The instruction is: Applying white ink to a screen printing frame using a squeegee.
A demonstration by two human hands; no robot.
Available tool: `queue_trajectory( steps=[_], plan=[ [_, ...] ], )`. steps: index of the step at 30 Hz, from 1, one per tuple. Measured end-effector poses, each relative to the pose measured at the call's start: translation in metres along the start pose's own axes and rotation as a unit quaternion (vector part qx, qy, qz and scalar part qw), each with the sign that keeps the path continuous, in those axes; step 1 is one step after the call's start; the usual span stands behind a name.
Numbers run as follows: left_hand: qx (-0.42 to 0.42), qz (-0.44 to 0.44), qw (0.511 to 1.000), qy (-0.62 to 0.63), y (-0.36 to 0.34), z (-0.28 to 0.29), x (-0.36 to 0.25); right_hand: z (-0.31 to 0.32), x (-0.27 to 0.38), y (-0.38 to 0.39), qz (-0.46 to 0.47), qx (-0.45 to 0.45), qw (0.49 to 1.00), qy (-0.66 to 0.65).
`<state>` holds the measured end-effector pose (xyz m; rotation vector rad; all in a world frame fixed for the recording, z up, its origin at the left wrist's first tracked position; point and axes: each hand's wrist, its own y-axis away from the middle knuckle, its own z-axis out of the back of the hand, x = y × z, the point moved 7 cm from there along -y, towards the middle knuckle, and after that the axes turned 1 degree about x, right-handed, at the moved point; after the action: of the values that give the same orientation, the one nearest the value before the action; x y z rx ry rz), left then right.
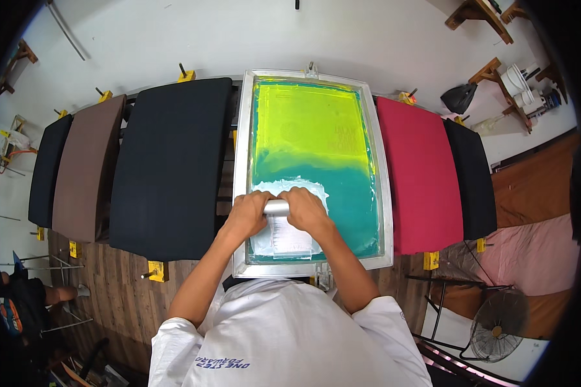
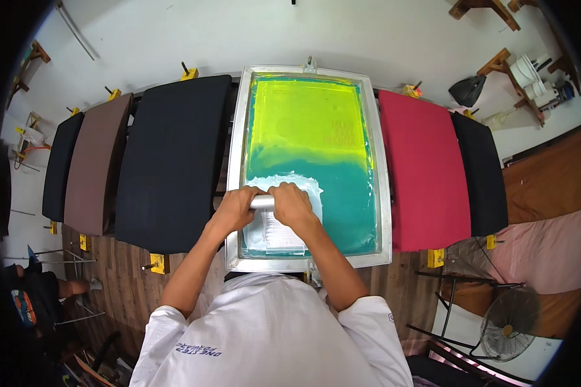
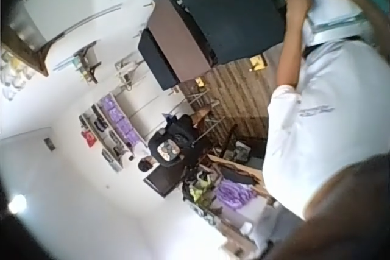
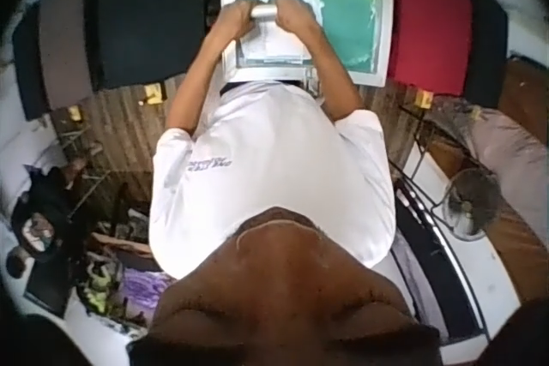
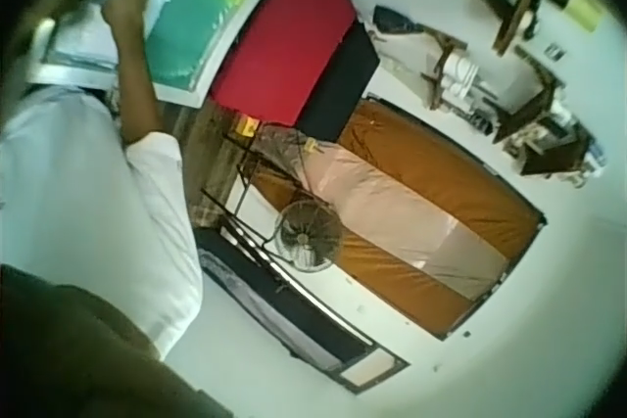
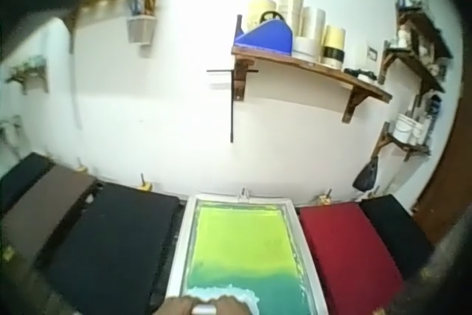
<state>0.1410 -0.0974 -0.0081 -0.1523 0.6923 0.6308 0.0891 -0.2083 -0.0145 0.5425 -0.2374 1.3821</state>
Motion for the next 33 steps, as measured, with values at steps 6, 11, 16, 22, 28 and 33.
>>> queue_trajectory(
  steps=[6, 11, 16, 22, 28, 33],
  plan=[
    [0.007, 0.000, 1.000, 0.000, 0.053, -0.022, -0.020, -0.019, 0.012, 0.056, 0.012, 0.008, 1.000, -0.017],
    [0.037, 0.013, 0.999, 0.005, 0.102, -0.038, -0.049, -0.029, 0.023, 0.109, -0.011, 0.042, 0.999, -0.019],
    [0.068, -0.011, 0.997, 0.030, 0.071, -0.034, -0.055, -0.002, 0.010, 0.101, -0.027, 0.008, 0.999, -0.030],
    [-0.002, -0.083, 0.997, 0.008, 0.008, -0.038, -0.041, 0.012, -0.022, 0.060, -0.037, -0.085, 0.996, 0.000],
    [-0.002, -0.060, 0.997, -0.039, 0.063, -0.059, -0.043, -0.026, -0.009, 0.099, -0.026, -0.082, 0.996, 0.004],
    [0.060, -0.029, 0.998, -0.004, 0.107, -0.071, -0.056, -0.030, 0.009, 0.139, -0.021, -0.035, 0.998, -0.037]
  ],
)
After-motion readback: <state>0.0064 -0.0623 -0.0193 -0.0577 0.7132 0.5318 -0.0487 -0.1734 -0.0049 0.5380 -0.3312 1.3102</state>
